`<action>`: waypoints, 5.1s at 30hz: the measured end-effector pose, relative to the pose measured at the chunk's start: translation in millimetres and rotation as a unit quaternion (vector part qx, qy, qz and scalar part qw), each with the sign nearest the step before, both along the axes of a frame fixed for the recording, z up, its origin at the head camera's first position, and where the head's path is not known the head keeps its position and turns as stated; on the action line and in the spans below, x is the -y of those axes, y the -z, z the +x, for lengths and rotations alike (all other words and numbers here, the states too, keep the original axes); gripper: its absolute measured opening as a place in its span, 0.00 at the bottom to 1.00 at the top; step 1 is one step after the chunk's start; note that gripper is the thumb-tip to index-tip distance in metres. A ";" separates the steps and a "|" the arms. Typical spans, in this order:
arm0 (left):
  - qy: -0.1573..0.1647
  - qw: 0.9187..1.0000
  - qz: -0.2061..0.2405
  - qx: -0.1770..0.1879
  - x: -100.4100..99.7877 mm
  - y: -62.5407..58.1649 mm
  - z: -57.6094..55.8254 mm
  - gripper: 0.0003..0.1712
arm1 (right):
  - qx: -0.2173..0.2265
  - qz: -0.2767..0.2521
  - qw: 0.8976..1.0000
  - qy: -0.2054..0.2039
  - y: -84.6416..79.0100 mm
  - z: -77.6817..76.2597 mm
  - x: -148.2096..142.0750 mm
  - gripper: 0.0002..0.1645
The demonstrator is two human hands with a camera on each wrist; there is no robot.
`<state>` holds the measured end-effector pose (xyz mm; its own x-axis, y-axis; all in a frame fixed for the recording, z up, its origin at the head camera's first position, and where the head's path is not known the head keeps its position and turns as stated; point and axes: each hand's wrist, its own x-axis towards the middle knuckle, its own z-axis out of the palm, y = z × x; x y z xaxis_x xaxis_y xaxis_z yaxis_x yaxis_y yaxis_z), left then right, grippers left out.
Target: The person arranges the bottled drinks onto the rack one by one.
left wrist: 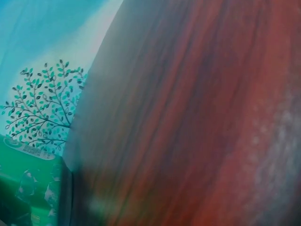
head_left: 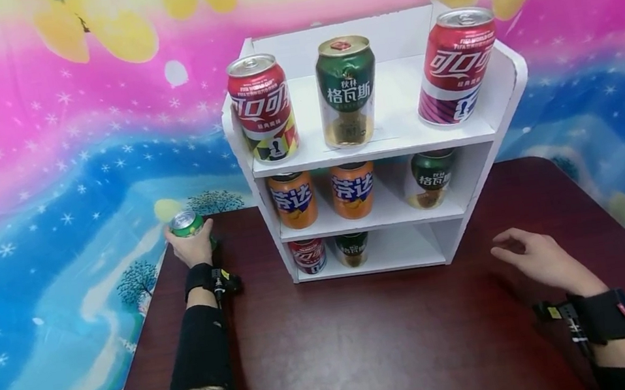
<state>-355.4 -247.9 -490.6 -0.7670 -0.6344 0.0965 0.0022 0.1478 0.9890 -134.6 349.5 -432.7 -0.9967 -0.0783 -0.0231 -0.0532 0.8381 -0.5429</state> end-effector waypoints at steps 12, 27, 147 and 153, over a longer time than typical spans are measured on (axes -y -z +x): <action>0.075 0.996 -0.033 0.044 11.2 -0.9 6.9 0.57 | 0.014 -0.019 1.000 0.010 -8.0 -14.6 -3.8 0.32; 0.162 0.984 -0.079 0.000 3.1 -4.7 39.7 0.49 | 0.032 -0.028 0.999 0.011 -14.9 -24.8 -5.4 0.34; 0.552 0.826 -0.089 0.067 -341.7 -32.8 105.6 0.39 | 0.037 -0.042 0.998 -0.003 -11.1 -29.9 -20.8 0.34; 0.540 0.836 -0.073 0.071 -340.1 -29.5 104.6 0.42 | 0.032 -0.035 0.999 -0.001 -11.3 -31.1 -19.3 0.34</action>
